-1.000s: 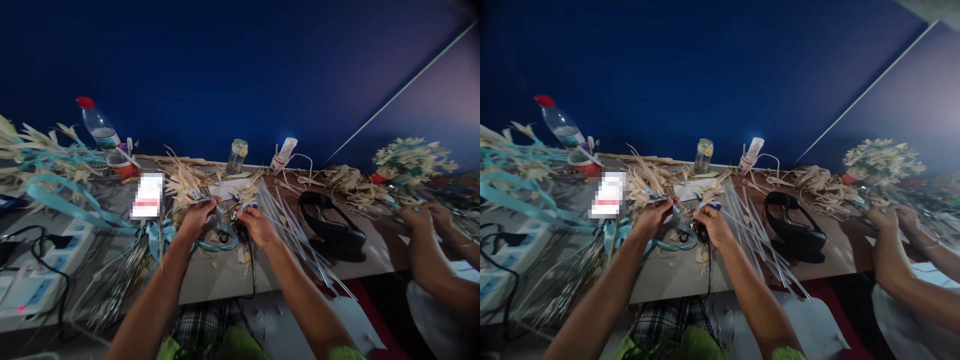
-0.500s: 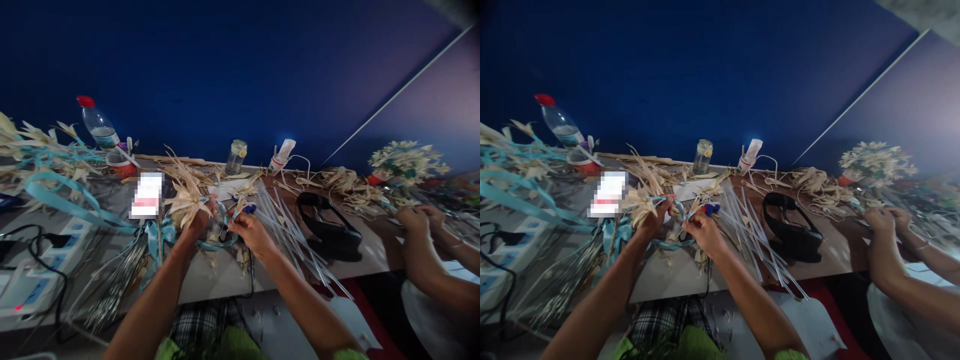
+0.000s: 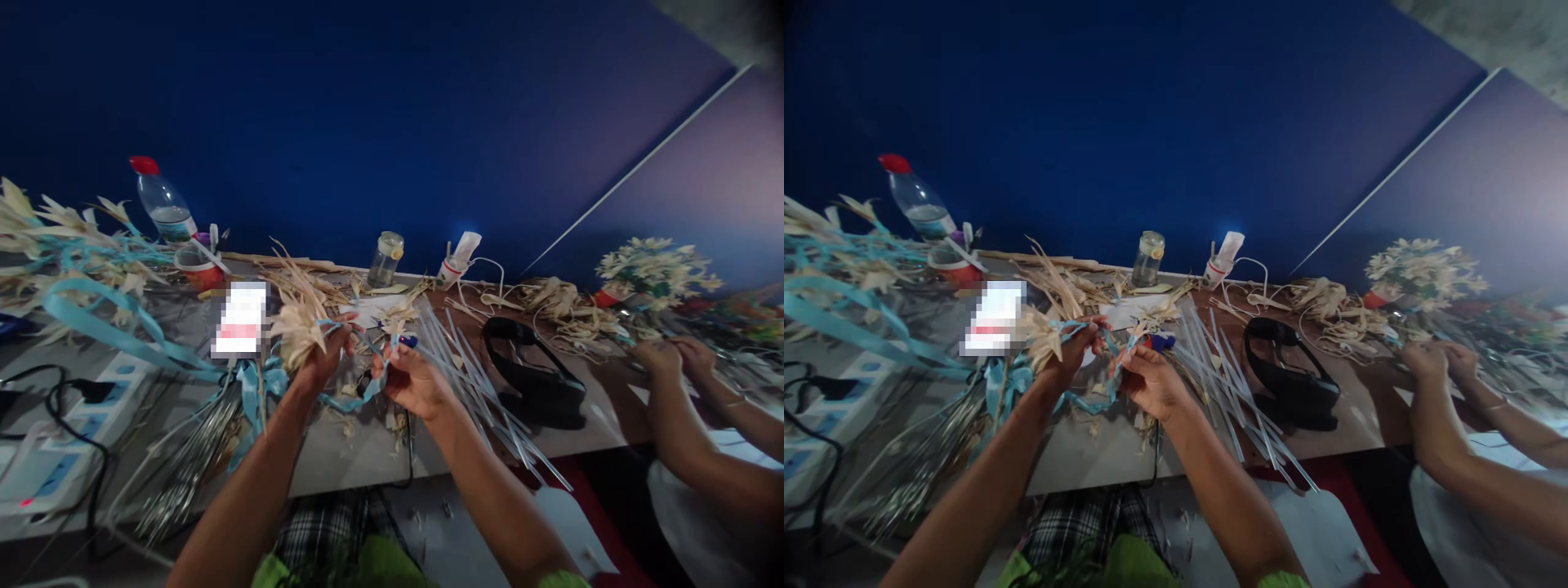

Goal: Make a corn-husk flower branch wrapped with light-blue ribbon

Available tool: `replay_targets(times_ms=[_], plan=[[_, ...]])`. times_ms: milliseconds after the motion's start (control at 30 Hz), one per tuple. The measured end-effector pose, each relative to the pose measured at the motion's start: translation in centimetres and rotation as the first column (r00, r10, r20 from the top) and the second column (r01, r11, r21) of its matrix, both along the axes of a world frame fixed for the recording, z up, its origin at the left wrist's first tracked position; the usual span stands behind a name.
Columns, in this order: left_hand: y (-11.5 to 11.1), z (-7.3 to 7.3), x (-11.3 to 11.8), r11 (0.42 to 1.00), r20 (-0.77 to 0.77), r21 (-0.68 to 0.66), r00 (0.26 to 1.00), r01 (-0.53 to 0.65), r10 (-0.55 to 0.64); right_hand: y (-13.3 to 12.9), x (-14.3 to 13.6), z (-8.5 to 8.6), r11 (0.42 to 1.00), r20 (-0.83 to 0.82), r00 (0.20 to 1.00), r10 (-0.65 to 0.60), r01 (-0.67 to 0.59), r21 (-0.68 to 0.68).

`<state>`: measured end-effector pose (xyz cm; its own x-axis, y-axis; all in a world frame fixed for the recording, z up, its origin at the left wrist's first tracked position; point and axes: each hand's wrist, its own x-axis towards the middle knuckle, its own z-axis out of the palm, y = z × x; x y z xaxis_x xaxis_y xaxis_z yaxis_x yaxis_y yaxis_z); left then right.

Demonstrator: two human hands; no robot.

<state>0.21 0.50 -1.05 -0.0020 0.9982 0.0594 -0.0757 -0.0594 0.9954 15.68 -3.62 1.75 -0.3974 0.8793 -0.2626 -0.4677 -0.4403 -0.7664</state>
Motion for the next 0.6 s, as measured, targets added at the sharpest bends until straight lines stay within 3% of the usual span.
replay_targets(times_ms=[200,333,500,600], plan=[[-0.1,-0.2,-0.1,0.999,-0.01,0.026,0.999,0.042,-0.042,0.0,2.9,2.2,0.997,-0.138,0.99,0.016,-0.026,-0.067],[-0.2,0.4,-0.3,0.997,-0.056,0.033,0.996,0.072,-0.07,0.3,4.5,0.8,0.989,-0.159,0.987,-0.001,-0.023,-0.147],[-0.1,0.1,-0.1,0.982,-0.065,-0.033,0.98,0.188,-0.19,0.3,5.9,-1.9,0.98,-0.041,0.999,0.022,-0.03,-0.194],[0.2,-0.5,0.0,0.977,-0.119,-0.073,0.971,0.2,-0.208,0.3,6.5,-2.5,0.984,0.158,0.983,-0.094,0.115,-0.133]])
